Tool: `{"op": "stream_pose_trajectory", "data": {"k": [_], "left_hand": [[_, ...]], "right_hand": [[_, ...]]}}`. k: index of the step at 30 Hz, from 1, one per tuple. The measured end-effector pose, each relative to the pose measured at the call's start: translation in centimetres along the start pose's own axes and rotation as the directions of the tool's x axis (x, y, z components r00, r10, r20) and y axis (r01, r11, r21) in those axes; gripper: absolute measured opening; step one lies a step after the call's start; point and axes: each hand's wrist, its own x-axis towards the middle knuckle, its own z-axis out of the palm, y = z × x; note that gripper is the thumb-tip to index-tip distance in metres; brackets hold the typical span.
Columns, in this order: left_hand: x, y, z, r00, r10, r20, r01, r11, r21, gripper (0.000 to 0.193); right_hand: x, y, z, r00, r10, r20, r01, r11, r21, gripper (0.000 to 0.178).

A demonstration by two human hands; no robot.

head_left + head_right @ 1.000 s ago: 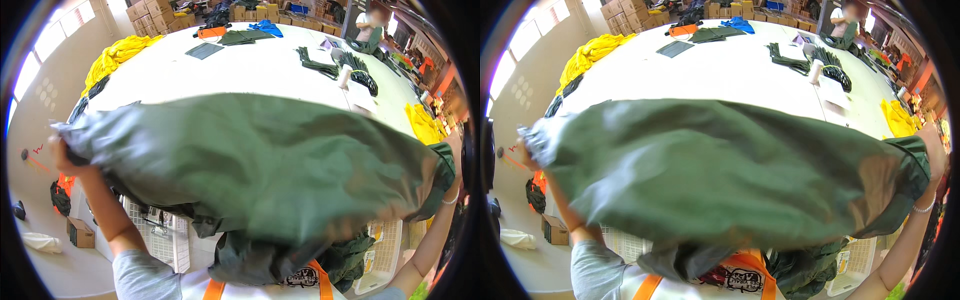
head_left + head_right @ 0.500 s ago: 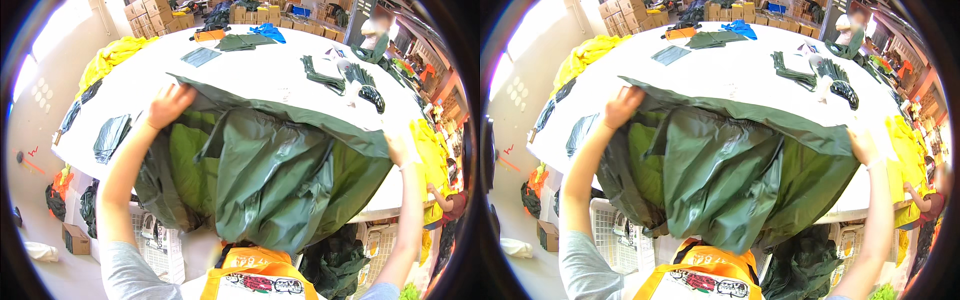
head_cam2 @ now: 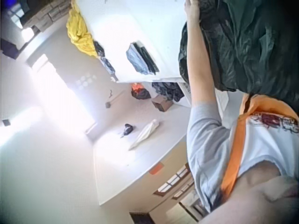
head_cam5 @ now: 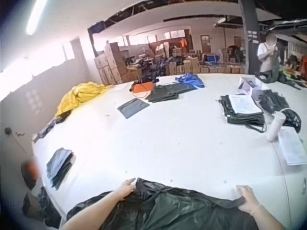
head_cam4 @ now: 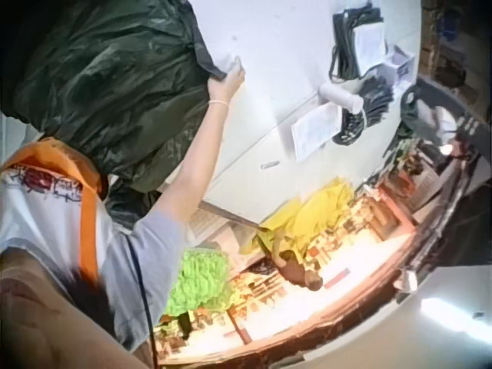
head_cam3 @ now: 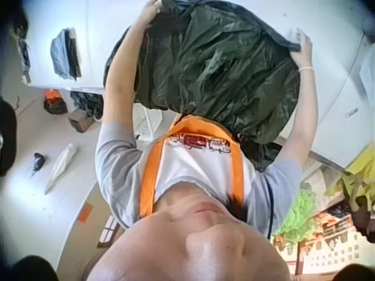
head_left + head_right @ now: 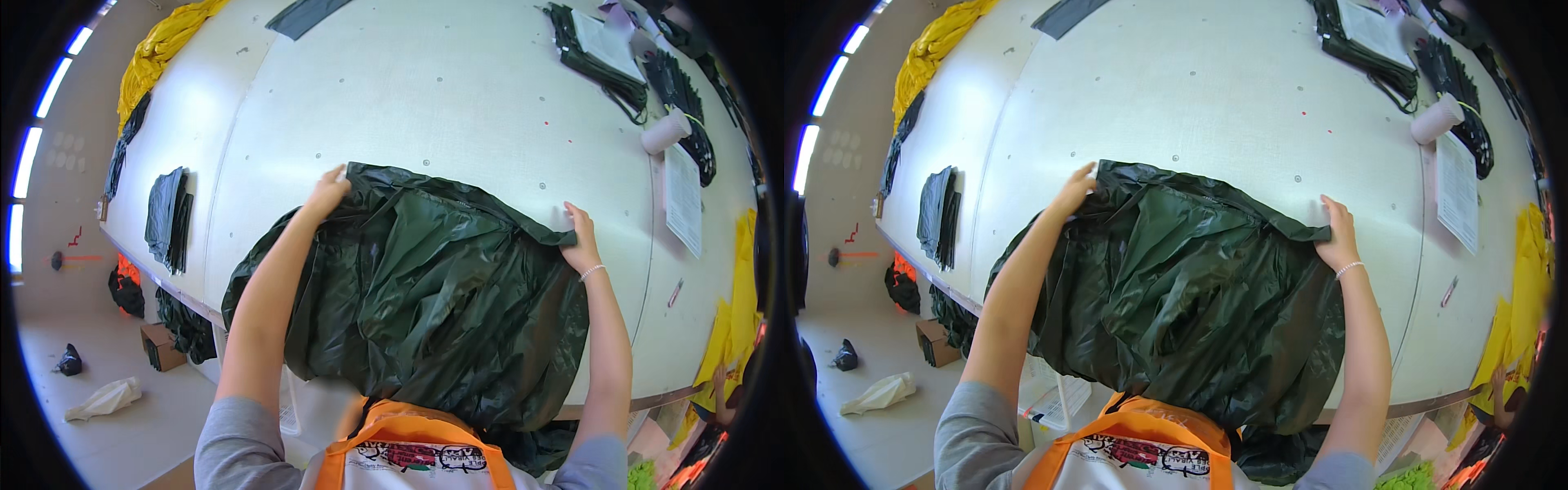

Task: The person folds a dark green raincoat on a white table, smoothing the fabric, folding the sleeves and body, and stacking it with other folded garments. The person then picks up another raincoat and begins to fold it as well.

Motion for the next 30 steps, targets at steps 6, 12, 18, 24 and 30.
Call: {"op": "stream_pose_trajectory", "data": {"k": [6, 12, 18, 24, 30], "left_hand": [[2.8, 0.2, 0.2, 0.99, -0.123, 0.069, 0.116, 0.989, 0.095, 0.051], [6.0, 3.0, 2.3, 0.939, 0.185, -0.291, -0.004, 0.85, 0.526, 0.036], [-5.0, 5.3, -3.1, 0.717, 0.623, -0.313, -0.407, 0.738, 0.538, 0.029], [-24.8, -3.1, 1.6, 0.888, 0.448, 0.105, -0.44, 0.759, 0.48, 0.048], [-28.1, -7.1, 7.0, 0.945, 0.304, 0.118, -0.297, 0.654, 0.696, 0.078]], "right_hand": [[2.4, 0.5, -1.1, 0.899, 0.375, 0.227, -0.435, 0.825, 0.361, 0.035], [5.6, -0.9, 3.9, 0.874, 0.485, -0.017, -0.459, 0.814, -0.356, 0.04], [-5.3, -4.4, -5.0, 0.916, 0.391, -0.085, -0.4, 0.902, -0.16, 0.056], [-31.0, -12.9, -7.1, 0.609, 0.791, -0.058, -0.775, 0.578, -0.253, 0.095], [-36.3, -8.9, -1.2, 0.637, 0.676, -0.371, -0.77, 0.588, -0.249, 0.035]]}}
